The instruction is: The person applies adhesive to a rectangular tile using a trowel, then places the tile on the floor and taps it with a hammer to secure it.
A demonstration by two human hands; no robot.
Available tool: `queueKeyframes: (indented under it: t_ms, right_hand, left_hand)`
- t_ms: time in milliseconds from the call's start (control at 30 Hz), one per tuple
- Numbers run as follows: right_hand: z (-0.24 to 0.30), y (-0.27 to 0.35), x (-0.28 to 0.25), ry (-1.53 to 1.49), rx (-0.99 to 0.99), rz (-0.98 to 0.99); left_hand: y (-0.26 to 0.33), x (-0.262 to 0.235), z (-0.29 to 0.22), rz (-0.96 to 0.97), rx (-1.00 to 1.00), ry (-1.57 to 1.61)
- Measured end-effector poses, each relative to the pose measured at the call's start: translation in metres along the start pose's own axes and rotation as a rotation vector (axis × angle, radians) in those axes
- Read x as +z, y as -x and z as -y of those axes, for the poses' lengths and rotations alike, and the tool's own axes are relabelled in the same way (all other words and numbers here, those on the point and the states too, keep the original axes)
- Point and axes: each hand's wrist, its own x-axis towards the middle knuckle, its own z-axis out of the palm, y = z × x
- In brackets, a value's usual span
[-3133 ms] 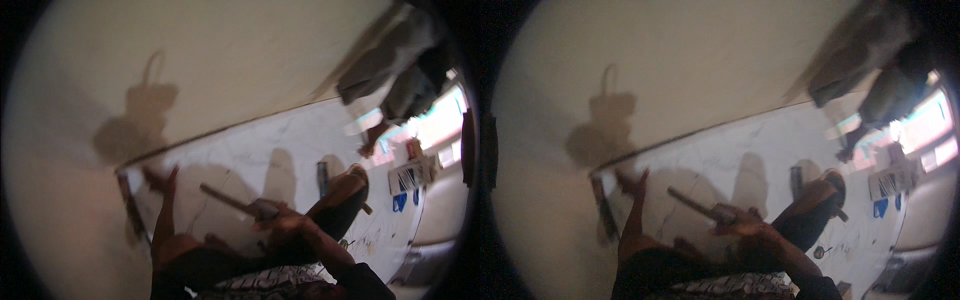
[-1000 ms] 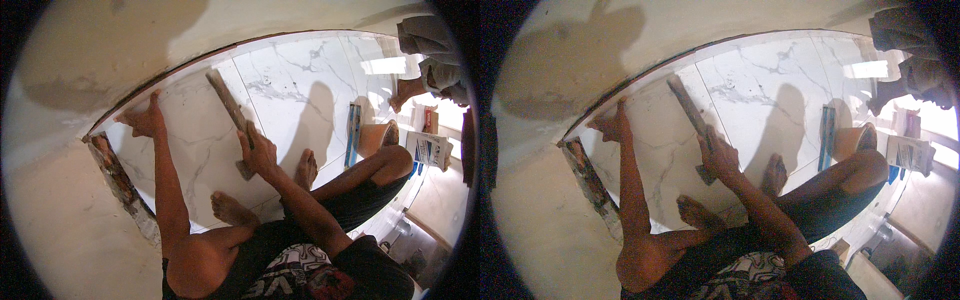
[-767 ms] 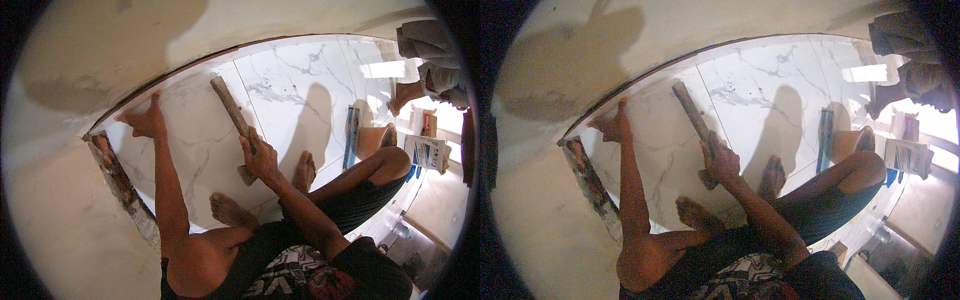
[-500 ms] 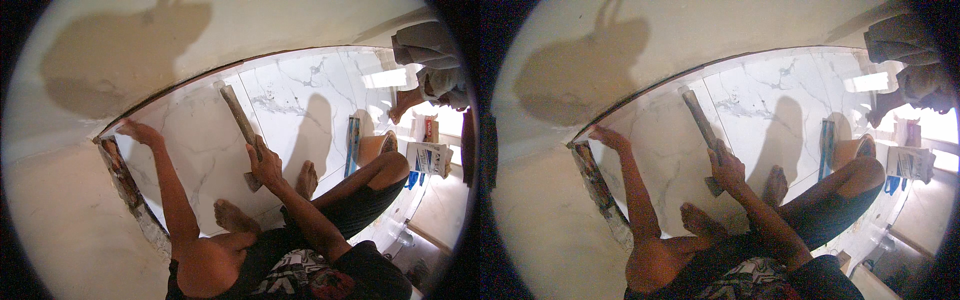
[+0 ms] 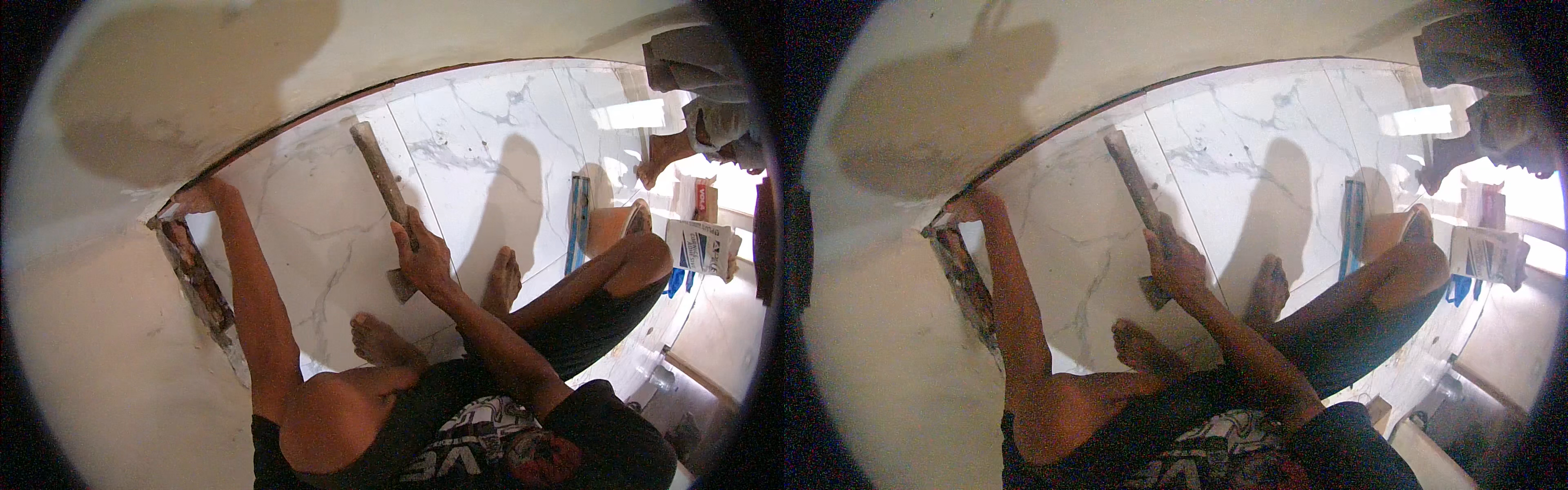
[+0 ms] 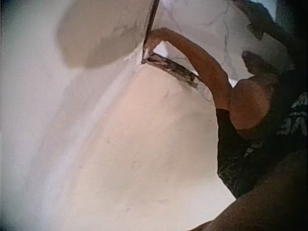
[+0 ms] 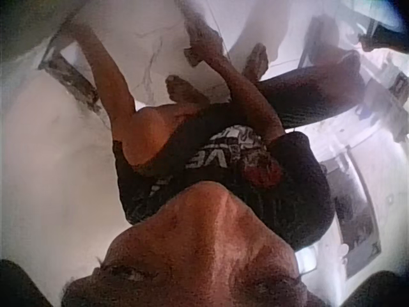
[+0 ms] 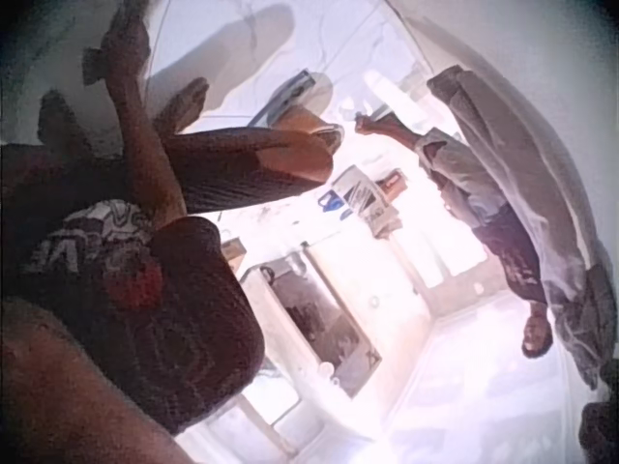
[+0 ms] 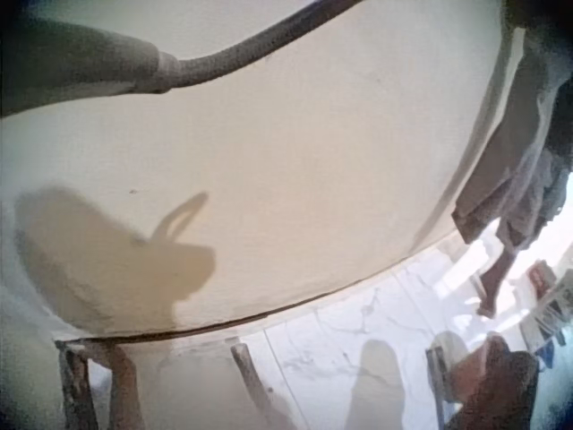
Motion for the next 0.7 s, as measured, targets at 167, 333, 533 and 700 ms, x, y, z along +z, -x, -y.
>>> queueKeyframes:
  t_ms: [167,333,533,700]
  right_hand:
    - [0.01,-0.022,-0.001,-0.01,0.043,0.035]
    - [0.019,-0.024,-0.011,-0.031,0.063,0.063]
    - [0.022,-0.025,-0.013,-0.048,0.098,0.126]
    - [0.022,-0.029,-0.008,-0.014,0.164,0.166]
  left_hand:
    - [0.001,-0.001,0.001,0.015,0.007,-0.012]
    - [0.002,-0.001,0.0,0.024,0.024,-0.03]
    - [0.005,-0.002,0.002,0.035,0.039,-0.041]
    - [0.007,-0.003,0.004,0.033,0.058,-0.058]
